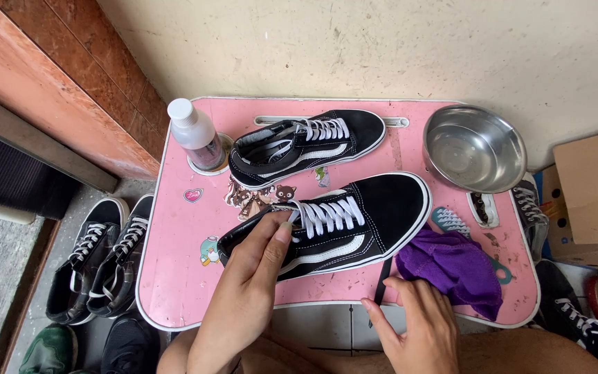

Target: The person scrubs the white rubber sole and side stripe of a black sneaker using a small brush. They hold the shoe with their left hand and scrub with their right hand, focusing on the edges and laces.

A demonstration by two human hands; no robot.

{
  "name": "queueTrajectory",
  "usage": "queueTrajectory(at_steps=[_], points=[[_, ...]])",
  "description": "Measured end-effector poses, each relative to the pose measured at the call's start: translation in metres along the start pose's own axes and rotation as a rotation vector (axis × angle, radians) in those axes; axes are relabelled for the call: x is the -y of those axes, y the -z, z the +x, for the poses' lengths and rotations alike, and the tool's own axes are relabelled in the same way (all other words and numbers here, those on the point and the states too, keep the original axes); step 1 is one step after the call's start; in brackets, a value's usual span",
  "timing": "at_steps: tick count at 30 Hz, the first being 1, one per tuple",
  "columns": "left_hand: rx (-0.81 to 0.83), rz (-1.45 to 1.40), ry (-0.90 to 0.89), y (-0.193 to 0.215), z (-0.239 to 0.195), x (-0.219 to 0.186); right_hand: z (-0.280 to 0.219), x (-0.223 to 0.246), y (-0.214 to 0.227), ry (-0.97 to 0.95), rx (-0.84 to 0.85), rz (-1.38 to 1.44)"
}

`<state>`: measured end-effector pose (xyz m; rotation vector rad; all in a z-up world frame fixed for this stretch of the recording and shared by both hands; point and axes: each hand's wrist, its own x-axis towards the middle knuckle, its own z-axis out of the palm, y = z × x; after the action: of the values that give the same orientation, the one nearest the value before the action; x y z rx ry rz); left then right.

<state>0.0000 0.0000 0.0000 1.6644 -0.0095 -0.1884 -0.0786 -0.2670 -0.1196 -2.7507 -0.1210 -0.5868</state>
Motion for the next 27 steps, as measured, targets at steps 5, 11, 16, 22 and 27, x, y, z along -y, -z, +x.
queueTrajectory(at_steps=[5, 11, 16, 22, 27], points=[[-0.007, 0.043, 0.015, -0.005, -0.001, -0.002, 0.001, -0.003, -0.003, -0.011, 0.029, -0.018], [-0.022, 0.201, 0.066, -0.01, -0.002, 0.001, -0.001, -0.019, -0.004, -0.092, 0.172, -0.096], [0.029, 0.278, 0.027, -0.018, 0.001, 0.003, -0.005, -0.033, -0.004, -0.129, 0.147, -0.151], [0.016, 0.334, 0.066, -0.021, 0.003, 0.002, -0.031, -0.048, 0.001, -0.292, 0.209, -0.142], [-0.057, 0.293, -0.004, -0.022, 0.004, 0.008, -0.042, -0.045, 0.02, -0.508, 0.203, -0.147]])
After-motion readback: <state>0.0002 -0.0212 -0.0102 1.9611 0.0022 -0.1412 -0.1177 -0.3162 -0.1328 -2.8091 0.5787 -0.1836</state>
